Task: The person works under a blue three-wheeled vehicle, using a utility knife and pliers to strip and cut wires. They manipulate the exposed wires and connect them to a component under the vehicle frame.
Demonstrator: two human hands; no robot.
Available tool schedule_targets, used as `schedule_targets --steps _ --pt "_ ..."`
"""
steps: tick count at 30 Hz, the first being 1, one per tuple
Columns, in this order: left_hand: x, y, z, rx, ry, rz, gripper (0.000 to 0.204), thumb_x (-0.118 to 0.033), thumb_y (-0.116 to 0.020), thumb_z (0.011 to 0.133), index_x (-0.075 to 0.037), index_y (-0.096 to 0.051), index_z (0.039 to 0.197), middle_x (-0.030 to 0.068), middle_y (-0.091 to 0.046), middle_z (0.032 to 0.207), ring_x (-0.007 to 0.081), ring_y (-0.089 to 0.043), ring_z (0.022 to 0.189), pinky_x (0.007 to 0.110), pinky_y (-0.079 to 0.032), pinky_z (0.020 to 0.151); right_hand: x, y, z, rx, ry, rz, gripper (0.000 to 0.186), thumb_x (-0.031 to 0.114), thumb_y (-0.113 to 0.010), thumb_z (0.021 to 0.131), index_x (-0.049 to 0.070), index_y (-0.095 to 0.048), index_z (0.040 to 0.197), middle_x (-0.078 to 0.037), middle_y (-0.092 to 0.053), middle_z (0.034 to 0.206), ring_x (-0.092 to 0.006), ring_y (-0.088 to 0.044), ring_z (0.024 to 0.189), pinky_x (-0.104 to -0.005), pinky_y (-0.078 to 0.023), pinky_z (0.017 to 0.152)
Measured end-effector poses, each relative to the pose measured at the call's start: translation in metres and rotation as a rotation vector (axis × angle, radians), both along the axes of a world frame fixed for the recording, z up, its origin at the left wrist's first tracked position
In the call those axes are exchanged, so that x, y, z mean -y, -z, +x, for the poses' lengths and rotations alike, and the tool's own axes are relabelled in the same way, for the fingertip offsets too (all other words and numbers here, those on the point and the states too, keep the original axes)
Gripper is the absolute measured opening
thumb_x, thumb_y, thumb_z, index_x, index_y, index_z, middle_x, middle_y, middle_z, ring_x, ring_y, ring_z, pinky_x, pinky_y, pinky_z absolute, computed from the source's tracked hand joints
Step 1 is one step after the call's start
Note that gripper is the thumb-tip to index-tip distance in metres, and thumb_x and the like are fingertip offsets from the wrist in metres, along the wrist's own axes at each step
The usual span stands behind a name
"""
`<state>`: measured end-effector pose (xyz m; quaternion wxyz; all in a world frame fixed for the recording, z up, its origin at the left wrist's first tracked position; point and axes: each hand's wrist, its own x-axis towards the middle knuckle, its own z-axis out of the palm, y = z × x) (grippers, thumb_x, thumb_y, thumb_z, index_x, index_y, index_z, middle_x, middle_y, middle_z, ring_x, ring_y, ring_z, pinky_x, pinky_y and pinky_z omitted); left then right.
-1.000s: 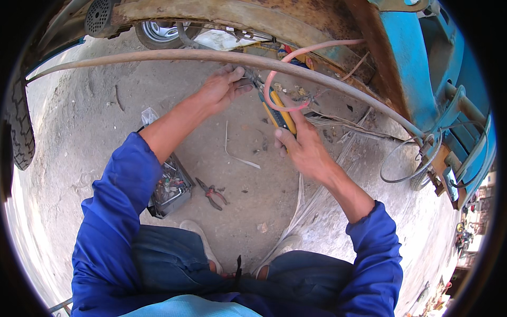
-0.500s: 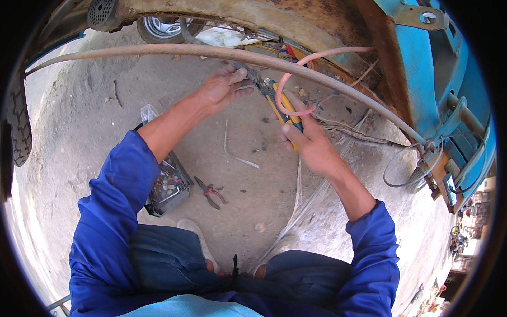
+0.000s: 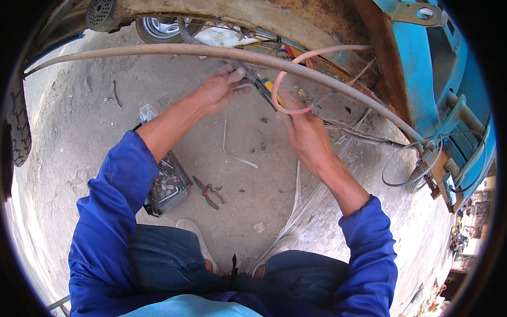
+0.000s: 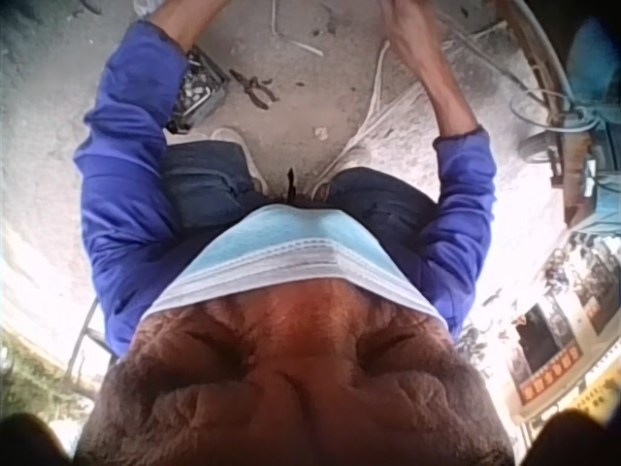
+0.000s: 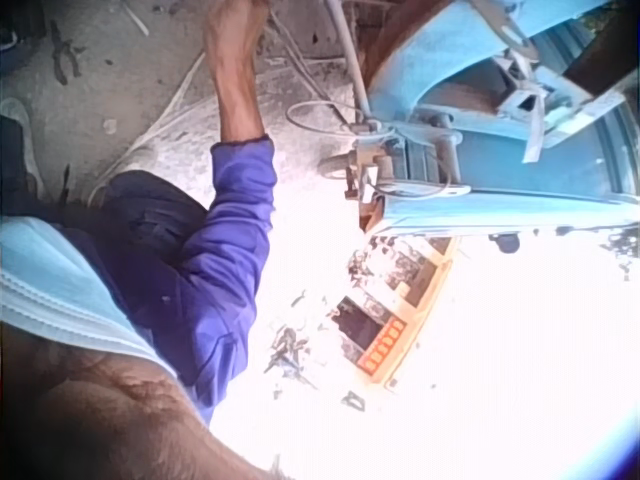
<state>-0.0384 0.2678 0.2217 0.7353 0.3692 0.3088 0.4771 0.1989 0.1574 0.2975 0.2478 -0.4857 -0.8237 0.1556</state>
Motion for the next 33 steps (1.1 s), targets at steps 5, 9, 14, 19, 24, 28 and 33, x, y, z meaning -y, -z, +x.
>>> schedule_targets --steps 5,9,14,19,24,28,33 --pt "0.001 0.000 0.000 -0.016 -0.013 -0.012 0.018 -0.020 -0.059 0.105 -0.006 -0.056 0.117 0.0062 -0.064 0.117 0.0195 -0.061 0.111 0.041 -0.052 0.101 -0.005 -0.001 -0.005 0.062 0.028 0.008 0.053 0.009 -0.060 0.101 0.014 -0.047 0.151 -0.023 -0.063 0.133 -0.0385 -0.067 0.112 -0.0426 -0.052 0.094" --pt "0.001 0.001 0.000 -0.017 -0.006 -0.003 0.017 -0.020 -0.059 0.105 -0.006 -0.056 0.115 0.0062 -0.064 0.117 0.0197 -0.061 0.112 0.040 -0.051 0.102 -0.006 -0.005 -0.009 0.120 0.079 -0.037 0.053 0.010 -0.061 0.101 0.017 -0.048 0.151 -0.022 -0.066 0.123 -0.0372 -0.069 0.104 -0.0444 -0.054 0.088" --pt "0.000 0.003 -0.001 -0.015 -0.010 0.001 0.016 -0.020 -0.059 0.105 -0.007 -0.056 0.114 0.0064 -0.064 0.117 0.0197 -0.061 0.112 0.040 -0.051 0.101 -0.006 -0.005 -0.013 0.151 0.077 0.026 0.052 0.010 -0.063 0.100 0.017 -0.050 0.150 -0.022 -0.066 0.118 -0.0386 -0.068 0.101 -0.0450 -0.054 0.086" --pt "0.000 0.003 0.000 -0.013 -0.018 -0.003 0.015 -0.019 -0.059 0.105 -0.007 -0.056 0.112 0.0067 -0.064 0.116 0.0199 -0.061 0.111 0.039 -0.052 0.099 -0.007 0.001 -0.014 0.199 0.096 0.083 0.052 0.007 -0.063 0.098 0.015 -0.051 0.148 -0.023 -0.065 0.122 -0.0419 -0.067 0.103 -0.0476 -0.055 0.087" --pt "0.001 0.003 0.002 -0.005 -0.031 0.009 0.013 -0.019 -0.060 0.105 -0.007 -0.056 0.109 0.0061 -0.063 0.111 0.0206 -0.062 0.108 0.040 -0.052 0.100 -0.009 0.002 -0.014 0.269 0.073 0.140 0.053 0.004 -0.062 0.097 0.013 -0.051 0.148 -0.024 -0.063 0.124 -0.0442 -0.067 0.104 -0.0488 -0.055 0.087" --pt "0.001 0.003 0.002 -0.013 -0.038 0.005 0.012 -0.019 -0.060 0.105 -0.007 -0.055 0.108 0.0056 -0.062 0.109 0.0211 -0.061 0.107 0.040 -0.052 0.100 -0.008 -0.001 -0.014 0.252 0.074 0.115 0.054 0.004 -0.062 0.097 0.013 -0.051 0.148 -0.024 -0.063 0.123 -0.0445 -0.068 0.103 -0.0486 -0.056 0.086" --pt "0.001 0.003 0.002 -0.011 -0.036 0.009 0.013 -0.019 -0.060 0.105 -0.008 -0.056 0.109 0.0055 -0.062 0.111 0.0209 -0.061 0.107 0.040 -0.052 0.100 -0.008 -0.002 -0.015 0.257 0.070 0.120 0.053 0.004 -0.062 0.097 0.014 -0.051 0.148 -0.024 -0.063 0.123 -0.0447 -0.068 0.100 -0.0491 -0.056 0.084"
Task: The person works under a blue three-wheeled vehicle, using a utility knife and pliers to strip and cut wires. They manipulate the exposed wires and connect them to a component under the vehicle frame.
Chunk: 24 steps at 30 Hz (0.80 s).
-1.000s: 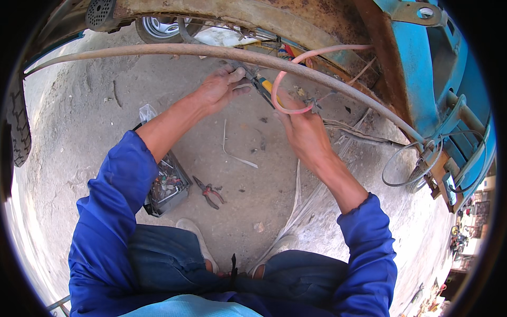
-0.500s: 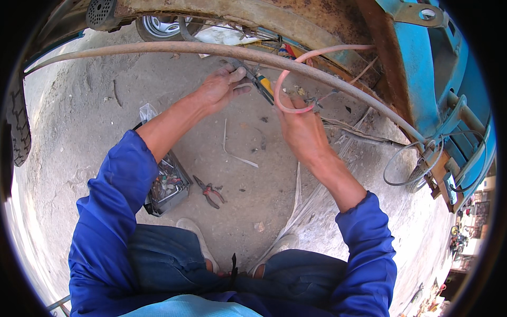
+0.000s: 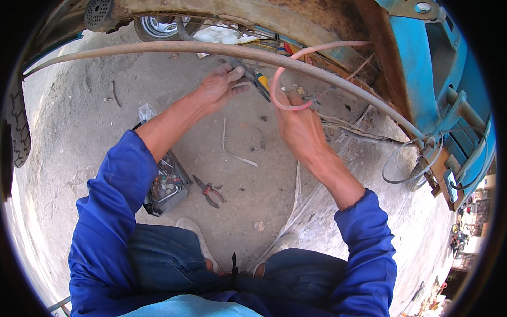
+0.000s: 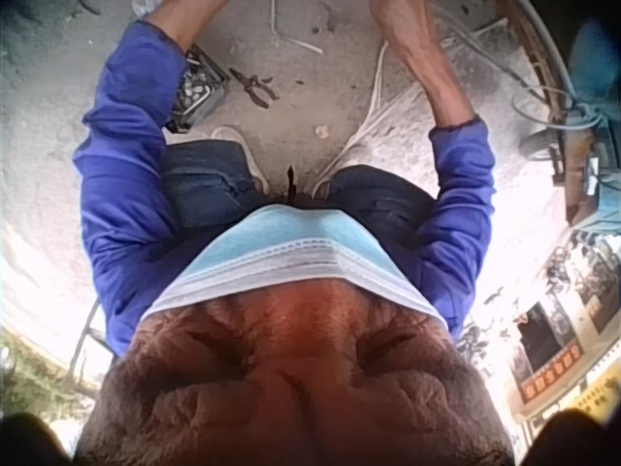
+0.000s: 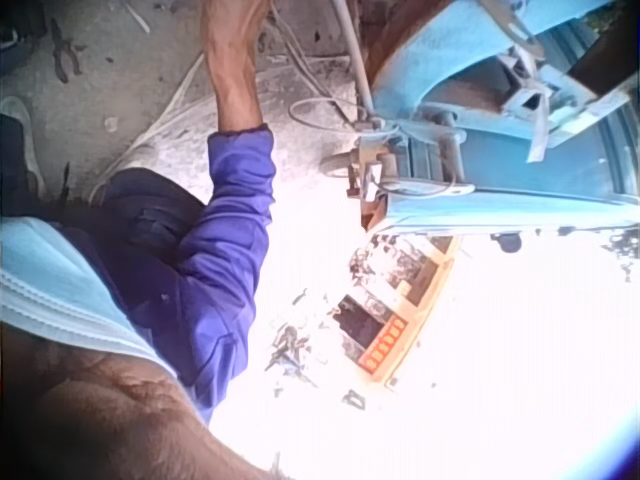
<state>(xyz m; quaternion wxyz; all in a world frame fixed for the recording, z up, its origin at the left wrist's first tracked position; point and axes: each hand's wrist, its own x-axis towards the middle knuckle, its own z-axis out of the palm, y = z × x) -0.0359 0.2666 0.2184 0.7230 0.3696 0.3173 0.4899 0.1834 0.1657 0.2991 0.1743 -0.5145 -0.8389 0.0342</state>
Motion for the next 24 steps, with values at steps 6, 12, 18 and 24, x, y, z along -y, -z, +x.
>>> schedule_targets --steps 6,12,18,24 --pt "0.000 0.002 0.000 -0.018 -0.008 -0.001 0.013 -0.019 -0.059 0.105 -0.008 -0.058 0.113 0.0043 -0.065 0.113 0.0183 -0.062 0.107 0.038 -0.052 0.099 -0.002 0.000 -0.001 0.050 -0.087 0.108 0.057 -0.004 -0.056 0.088 0.007 -0.050 0.144 -0.027 -0.060 0.106 -0.0489 -0.065 0.089 -0.0537 -0.057 0.073" --pt "0.000 0.004 -0.001 -0.025 0.007 0.010 0.014 -0.019 -0.058 0.105 -0.008 -0.060 0.113 0.0037 -0.066 0.113 0.0176 -0.062 0.107 0.037 -0.053 0.098 0.001 -0.004 0.001 0.110 -0.004 -0.026 0.053 0.006 -0.060 0.096 0.014 -0.050 0.148 -0.027 -0.058 0.128 -0.0485 -0.067 0.097 -0.0516 -0.057 0.082" --pt "0.002 0.003 -0.001 -0.042 0.001 0.004 0.015 -0.019 -0.058 0.106 -0.007 -0.061 0.114 0.0040 -0.067 0.114 0.0171 -0.062 0.107 0.036 -0.053 0.098 0.006 -0.009 0.001 0.079 -0.025 -0.012 0.056 0.002 -0.060 0.093 0.011 -0.049 0.147 -0.028 -0.060 0.119 -0.0492 -0.067 0.091 -0.0532 -0.057 0.076" --pt "0.005 0.001 0.000 -0.033 -0.005 -0.002 0.017 -0.020 -0.058 0.105 -0.005 -0.063 0.113 0.0051 -0.067 0.113 0.0176 -0.063 0.107 0.036 -0.053 0.098 0.010 -0.014 -0.001 0.039 -0.045 0.004 0.052 0.005 -0.062 0.096 0.012 -0.052 0.146 -0.028 -0.060 0.129 -0.0494 -0.068 0.092 -0.0520 -0.058 0.077"
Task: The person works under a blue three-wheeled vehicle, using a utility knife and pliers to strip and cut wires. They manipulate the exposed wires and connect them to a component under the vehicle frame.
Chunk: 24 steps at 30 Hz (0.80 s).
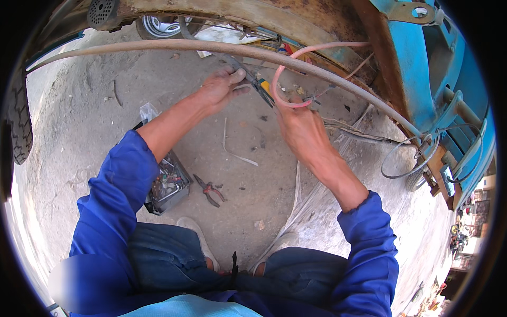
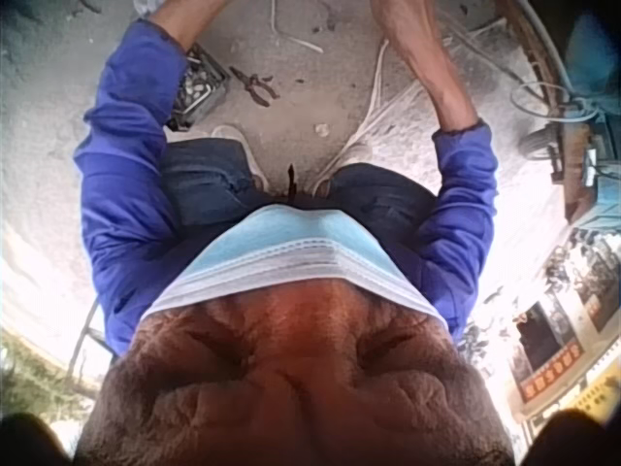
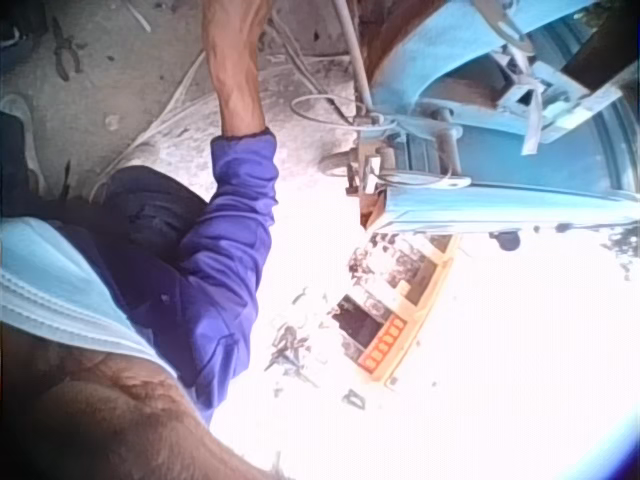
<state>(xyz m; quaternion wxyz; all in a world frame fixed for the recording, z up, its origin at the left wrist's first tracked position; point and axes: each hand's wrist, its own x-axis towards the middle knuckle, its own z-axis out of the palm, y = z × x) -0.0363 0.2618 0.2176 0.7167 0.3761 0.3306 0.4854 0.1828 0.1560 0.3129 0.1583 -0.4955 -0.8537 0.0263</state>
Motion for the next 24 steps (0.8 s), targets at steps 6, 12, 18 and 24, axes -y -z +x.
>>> schedule_targets --steps 6,12,18,24 --pt "0.001 -0.001 0.000 -0.030 -0.004 -0.012 0.018 -0.020 -0.058 0.105 -0.006 -0.063 0.116 0.0058 -0.067 0.115 0.0180 -0.063 0.108 0.037 -0.054 0.096 0.003 -0.002 0.001 0.002 0.013 -0.029 0.051 0.004 -0.062 0.096 0.013 -0.052 0.145 -0.027 -0.063 0.125 -0.0486 -0.067 0.095 -0.0513 -0.057 0.079" --pt "-0.001 0.003 -0.001 -0.023 0.000 0.001 0.019 -0.020 -0.058 0.106 -0.006 -0.061 0.119 0.0062 -0.065 0.119 0.0188 -0.062 0.109 0.037 -0.054 0.096 0.006 -0.002 0.005 -0.075 0.060 -0.073 0.054 0.006 -0.061 0.098 0.016 -0.050 0.150 -0.024 -0.064 0.109 -0.0442 -0.068 0.089 -0.0471 -0.054 0.078" --pt "0.000 0.000 0.000 0.001 0.009 -0.010 0.017 -0.020 -0.058 0.106 -0.008 -0.061 0.117 0.0049 -0.064 0.117 0.0180 -0.061 0.110 0.037 -0.053 0.098 -0.002 0.001 0.000 -0.055 0.027 -0.036 0.054 0.008 -0.062 0.098 0.016 -0.050 0.150 -0.024 -0.064 0.111 -0.0438 -0.068 0.091 -0.0474 -0.054 0.079" --pt "0.003 -0.002 0.000 -0.014 0.002 -0.008 0.014 -0.020 -0.056 0.106 -0.008 -0.060 0.113 0.0042 -0.064 0.115 0.0182 -0.061 0.110 0.038 -0.052 0.099 -0.003 0.005 0.003 -0.006 0.040 -0.061 0.053 0.007 -0.062 0.097 0.015 -0.050 0.149 -0.028 -0.062 0.123 -0.0453 -0.067 0.099 -0.0490 -0.054 0.083"
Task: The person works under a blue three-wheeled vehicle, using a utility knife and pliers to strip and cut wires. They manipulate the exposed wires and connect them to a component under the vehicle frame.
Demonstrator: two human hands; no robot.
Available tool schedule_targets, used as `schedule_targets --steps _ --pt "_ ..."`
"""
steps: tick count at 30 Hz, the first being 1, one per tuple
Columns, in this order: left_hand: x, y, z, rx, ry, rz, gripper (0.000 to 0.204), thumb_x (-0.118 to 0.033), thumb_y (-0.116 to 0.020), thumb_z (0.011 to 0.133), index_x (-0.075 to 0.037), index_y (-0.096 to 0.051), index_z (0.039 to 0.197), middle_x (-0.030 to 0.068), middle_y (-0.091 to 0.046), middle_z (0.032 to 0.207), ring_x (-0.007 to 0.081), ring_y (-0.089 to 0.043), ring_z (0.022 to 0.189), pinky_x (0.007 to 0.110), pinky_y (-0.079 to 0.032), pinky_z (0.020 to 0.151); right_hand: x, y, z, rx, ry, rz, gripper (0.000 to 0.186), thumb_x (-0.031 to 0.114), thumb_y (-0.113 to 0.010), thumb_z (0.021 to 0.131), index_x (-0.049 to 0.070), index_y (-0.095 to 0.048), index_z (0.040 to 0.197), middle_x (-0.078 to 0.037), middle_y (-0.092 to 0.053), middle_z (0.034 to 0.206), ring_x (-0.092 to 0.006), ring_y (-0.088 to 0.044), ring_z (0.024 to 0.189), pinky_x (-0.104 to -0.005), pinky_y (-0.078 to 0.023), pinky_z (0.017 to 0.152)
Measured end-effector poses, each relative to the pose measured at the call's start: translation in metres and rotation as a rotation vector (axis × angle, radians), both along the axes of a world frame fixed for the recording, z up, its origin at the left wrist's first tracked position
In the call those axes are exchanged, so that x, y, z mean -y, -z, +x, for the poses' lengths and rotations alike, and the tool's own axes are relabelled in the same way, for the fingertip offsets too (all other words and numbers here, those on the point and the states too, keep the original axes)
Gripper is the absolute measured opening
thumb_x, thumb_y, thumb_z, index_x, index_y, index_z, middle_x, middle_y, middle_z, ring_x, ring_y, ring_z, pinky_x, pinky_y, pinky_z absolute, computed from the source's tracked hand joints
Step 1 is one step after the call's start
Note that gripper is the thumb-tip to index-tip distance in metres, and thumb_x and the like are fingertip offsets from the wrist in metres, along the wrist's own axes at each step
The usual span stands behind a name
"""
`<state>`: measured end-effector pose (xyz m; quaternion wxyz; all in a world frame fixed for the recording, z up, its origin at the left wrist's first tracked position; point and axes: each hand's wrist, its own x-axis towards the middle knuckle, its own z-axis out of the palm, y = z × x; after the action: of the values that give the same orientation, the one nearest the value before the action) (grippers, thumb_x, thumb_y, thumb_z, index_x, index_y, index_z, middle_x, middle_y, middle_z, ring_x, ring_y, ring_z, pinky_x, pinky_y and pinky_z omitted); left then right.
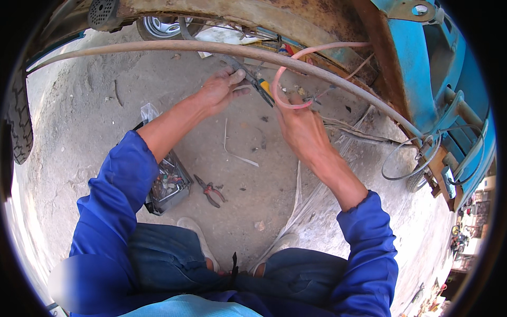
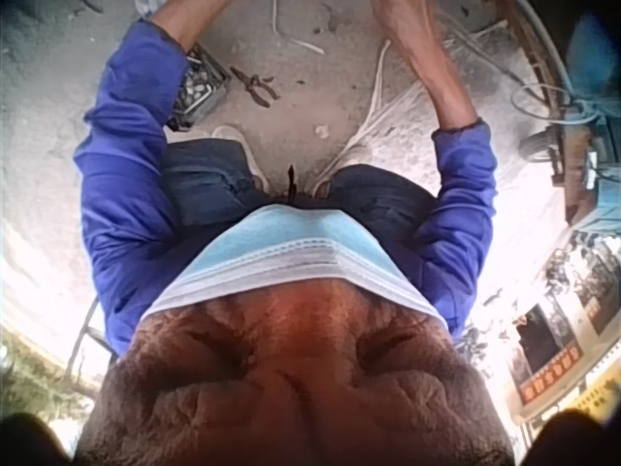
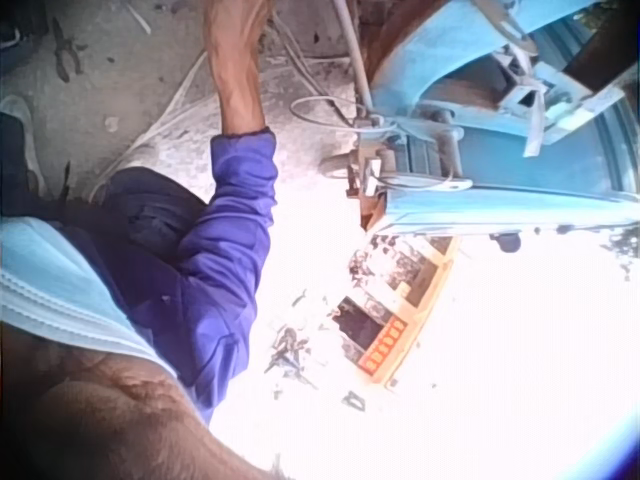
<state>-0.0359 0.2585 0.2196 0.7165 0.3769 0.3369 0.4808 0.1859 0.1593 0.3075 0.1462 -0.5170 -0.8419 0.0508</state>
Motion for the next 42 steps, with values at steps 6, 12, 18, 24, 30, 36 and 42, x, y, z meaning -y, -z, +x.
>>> schedule_targets --steps 6,12,18,24,30,36,42 --pt "-0.004 0.003 0.000 0.019 0.017 -0.002 0.014 -0.020 -0.058 0.105 -0.008 -0.059 0.112 0.0051 -0.064 0.114 0.0203 -0.061 0.110 0.040 -0.051 0.099 0.009 -0.003 0.007 -0.039 0.024 -0.032 0.055 0.008 -0.064 0.096 0.014 -0.050 0.148 -0.029 -0.062 0.127 -0.0456 -0.067 0.106 -0.0484 -0.055 0.087" --pt "-0.002 -0.002 0.001 0.090 0.005 -0.053 0.019 -0.019 -0.066 0.101 -0.007 -0.058 0.113 0.0070 -0.066 0.115 0.0239 -0.065 0.108 0.043 -0.054 0.096 0.035 0.013 0.020 -0.160 -0.080 -0.062 0.048 0.010 -0.064 0.096 0.007 -0.052 0.142 -0.028 -0.062 0.128 -0.0450 -0.067 0.106 -0.0474 -0.056 0.086" --pt "0.002 -0.011 0.006 0.067 -0.003 -0.062 0.028 -0.018 -0.072 0.097 -0.004 -0.055 0.114 0.0097 -0.066 0.115 0.0257 -0.068 0.104 0.043 -0.058 0.092 0.057 0.118 0.031 0.143 -0.168 -0.467 0.048 0.005 -0.055 0.095 0.000 -0.043 0.142 -0.031 -0.056 0.128 -0.0488 -0.066 0.096 -0.0512 -0.057 0.083" --pt "0.004 -0.013 0.011 0.037 -0.019 -0.042 0.030 -0.014 -0.072 0.096 0.000 -0.054 0.115 0.0121 -0.066 0.114 0.0247 -0.069 0.104 0.040 -0.061 0.090 0.088 0.211 0.027 0.275 -0.430 -0.605 0.051 0.002 -0.051 0.094 0.000 -0.041 0.144 -0.028 -0.044 0.140 -0.0438 -0.061 0.115 -0.0503 -0.054 0.092" --pt "0.001 -0.011 0.019 0.048 -0.033 -0.053 0.026 -0.010 -0.071 0.095 0.003 -0.057 0.113 0.0126 -0.067 0.110 0.0230 -0.069 0.098 0.035 -0.062 0.087 0.075 0.181 0.007 0.189 -0.567 -0.226 0.047 0.007 -0.062 0.092 0.003 -0.052 0.138 -0.021 -0.052 0.133 -0.0374 -0.058 0.120 -0.0439 -0.052 0.096" --pt "0.003 -0.016 0.025 0.028 -0.077 -0.034 0.018 -0.003 -0.065 0.093 0.006 -0.062 0.108 0.0125 -0.068 0.108 0.0235 -0.069 0.097 0.035 -0.062 0.087 0.004 0.046 -0.001 -0.227 -0.312 0.204 0.035 0.006 -0.070 0.089 0.002 -0.060 0.123 -0.018 -0.059 0.125 -0.0391 -0.061 0.112 -0.0439 -0.052 0.093" --pt "0.005 -0.019 0.026 -0.002 -0.078 0.011 0.017 0.001 -0.061 0.092 0.008 -0.063 0.108 0.0129 -0.068 0.111 0.0234 -0.069 0.098 0.037 -0.062 0.091 -0.049 0.022 -0.029 -0.207 -0.019 0.337 0.034 0.006 -0.068 0.091 -0.002 -0.059 0.124 -0.025 -0.061 0.116 -0.0466 -0.061 0.107 -0.0505 -0.048 0.093"
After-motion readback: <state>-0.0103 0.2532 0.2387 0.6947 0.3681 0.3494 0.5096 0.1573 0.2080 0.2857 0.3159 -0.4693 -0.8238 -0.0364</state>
